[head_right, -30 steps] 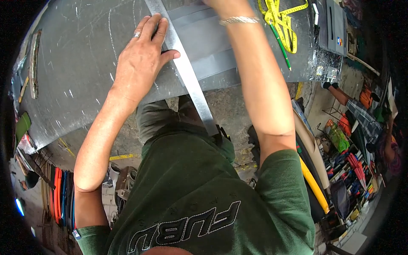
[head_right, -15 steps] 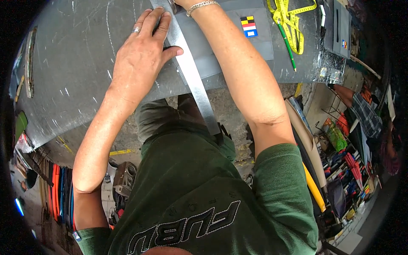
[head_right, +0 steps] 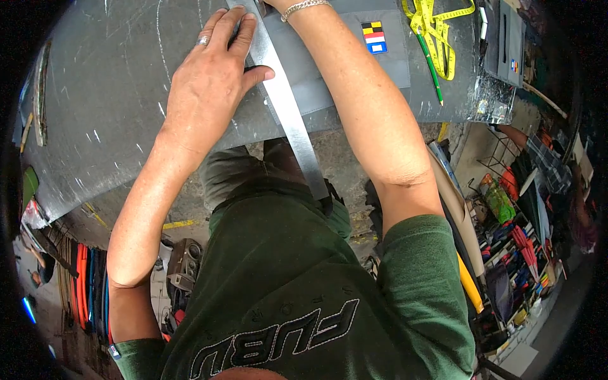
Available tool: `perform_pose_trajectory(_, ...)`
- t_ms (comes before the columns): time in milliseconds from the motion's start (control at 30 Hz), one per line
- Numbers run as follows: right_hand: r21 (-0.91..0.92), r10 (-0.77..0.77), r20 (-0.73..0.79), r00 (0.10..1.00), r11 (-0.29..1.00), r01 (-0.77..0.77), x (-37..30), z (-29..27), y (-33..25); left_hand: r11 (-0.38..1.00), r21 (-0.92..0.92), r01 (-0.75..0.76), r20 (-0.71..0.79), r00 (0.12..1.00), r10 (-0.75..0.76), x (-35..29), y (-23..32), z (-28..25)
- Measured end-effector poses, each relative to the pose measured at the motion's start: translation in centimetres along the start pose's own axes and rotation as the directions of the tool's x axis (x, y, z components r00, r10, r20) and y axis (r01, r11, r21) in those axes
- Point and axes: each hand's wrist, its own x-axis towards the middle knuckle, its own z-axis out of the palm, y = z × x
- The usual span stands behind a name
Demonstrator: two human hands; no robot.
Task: Cutting a piece of grey synthetic material using a utility knife and a metal ruler.
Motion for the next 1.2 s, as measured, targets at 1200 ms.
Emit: perform_pose_trajectory(1200, -0.014, -0.214, 0.046, 0.976, 0.977, 0.215, 0.3, 0.2, -0.2, 0.905, -0.289, -0.312, -0.467, 0.871, 0.152, 0.0, -1.9, 4.4)
